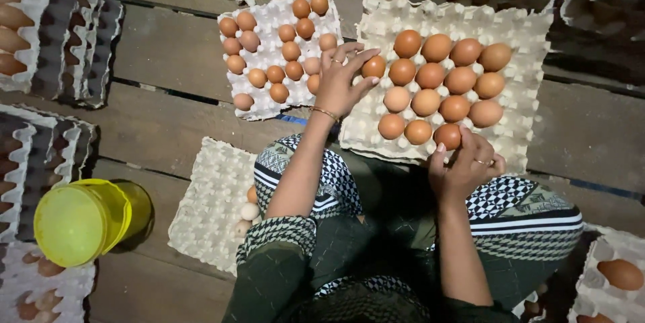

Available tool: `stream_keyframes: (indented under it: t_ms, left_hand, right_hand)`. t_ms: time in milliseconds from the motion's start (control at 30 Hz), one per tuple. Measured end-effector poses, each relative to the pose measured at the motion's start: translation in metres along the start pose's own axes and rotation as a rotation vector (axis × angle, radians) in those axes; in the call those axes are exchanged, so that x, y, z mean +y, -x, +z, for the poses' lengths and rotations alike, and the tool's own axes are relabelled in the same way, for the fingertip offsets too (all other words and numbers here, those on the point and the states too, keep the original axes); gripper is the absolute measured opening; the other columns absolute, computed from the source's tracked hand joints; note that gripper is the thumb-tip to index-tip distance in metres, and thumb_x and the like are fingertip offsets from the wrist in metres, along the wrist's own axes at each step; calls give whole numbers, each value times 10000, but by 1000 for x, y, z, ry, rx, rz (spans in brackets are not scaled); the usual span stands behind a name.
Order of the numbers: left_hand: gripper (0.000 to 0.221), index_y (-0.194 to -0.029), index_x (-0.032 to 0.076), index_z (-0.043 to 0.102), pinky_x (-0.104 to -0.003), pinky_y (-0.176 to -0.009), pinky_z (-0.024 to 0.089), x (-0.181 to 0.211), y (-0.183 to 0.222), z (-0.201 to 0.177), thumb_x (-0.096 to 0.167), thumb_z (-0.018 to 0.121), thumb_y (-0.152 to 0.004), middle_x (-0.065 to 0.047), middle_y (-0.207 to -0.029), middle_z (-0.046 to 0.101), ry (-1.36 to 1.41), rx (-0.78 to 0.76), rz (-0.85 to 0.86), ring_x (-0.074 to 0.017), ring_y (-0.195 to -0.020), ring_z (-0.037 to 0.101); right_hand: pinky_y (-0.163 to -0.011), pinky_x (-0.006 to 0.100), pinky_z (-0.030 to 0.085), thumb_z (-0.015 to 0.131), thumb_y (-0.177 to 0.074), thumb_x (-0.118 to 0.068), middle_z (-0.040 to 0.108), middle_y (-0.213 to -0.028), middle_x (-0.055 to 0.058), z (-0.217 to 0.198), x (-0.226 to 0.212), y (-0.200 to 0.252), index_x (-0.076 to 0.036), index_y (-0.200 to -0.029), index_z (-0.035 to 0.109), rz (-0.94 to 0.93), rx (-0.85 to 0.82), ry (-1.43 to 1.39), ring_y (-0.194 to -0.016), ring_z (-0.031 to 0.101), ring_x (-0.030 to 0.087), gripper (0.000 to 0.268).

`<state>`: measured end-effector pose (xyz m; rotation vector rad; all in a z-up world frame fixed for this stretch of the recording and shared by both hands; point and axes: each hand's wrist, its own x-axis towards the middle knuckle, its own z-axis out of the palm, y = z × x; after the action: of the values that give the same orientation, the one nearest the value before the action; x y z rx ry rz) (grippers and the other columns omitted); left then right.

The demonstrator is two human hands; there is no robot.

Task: Sorting and packing eggs into cardboard trays on the floor.

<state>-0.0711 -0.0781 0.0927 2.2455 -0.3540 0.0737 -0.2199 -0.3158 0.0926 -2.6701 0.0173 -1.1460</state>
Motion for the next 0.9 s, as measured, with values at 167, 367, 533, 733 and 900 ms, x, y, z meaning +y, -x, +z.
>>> stream_keyframes:
  t_ms: [167, 367, 533, 733, 900]
  left_hand:
    - [526, -1286, 444, 611, -445, -1061, 381, -4, -3, 0, 406, 808, -799, 51, -1272, 539, -4, -13, -1, -272, -1188, 446]
    - [572, -1301, 456, 598, -496, -1079, 370, -11, -1, 3, 373, 827, -783, 47, -1313, 511, 53, -29, -18, -313, -1223, 441]
    - [599, -1347, 481, 558, -432, -1124, 356, -20, -1, 9, 422, 806, -805, 21, -1377, 474, 147, -35, 3, -309, -1248, 464]
    - [753, -1462, 412, 400, -454, -1142, 337, -49, -13, 23, 536, 740, -801, -95, -1467, 394, 181, -2, -7, -349, -1338, 434]
    - [569, -1414, 130, 435, -316, -696, 548, -88, -45, -9, 291, 622, -901, -106, -1211, 521, 223, 326, -223, -155, -728, 582]
  right_hand:
    - [-896, 404, 274, 576, -924, -367, 575, -1026, 93, -4, -2, -1, -79, -1240, 659, -17, -24, 31, -959, 605, 247, 435]
    - [-921, 398, 263, 538, -964, -396, 577, -1033, 82, 2, -3, 0, -74, -1234, 667, -28, 21, 46, -979, 613, 241, 440]
    - [-893, 409, 274, 540, -954, -375, 562, -1028, 100, 2, 0, 4, -67, -1249, 658, -48, 1, 49, -962, 605, 259, 443]
    - [-934, 427, 256, 559, -948, -284, 567, -1104, 157, -8, -14, -1, -13, -1247, 621, -28, -77, 40, -1019, 550, 304, 408]
    - [-961, 452, 234, 560, -923, -198, 569, -1145, 204, -10, -21, -5, 35, -1235, 597, 14, -146, 5, -1028, 472, 339, 391]
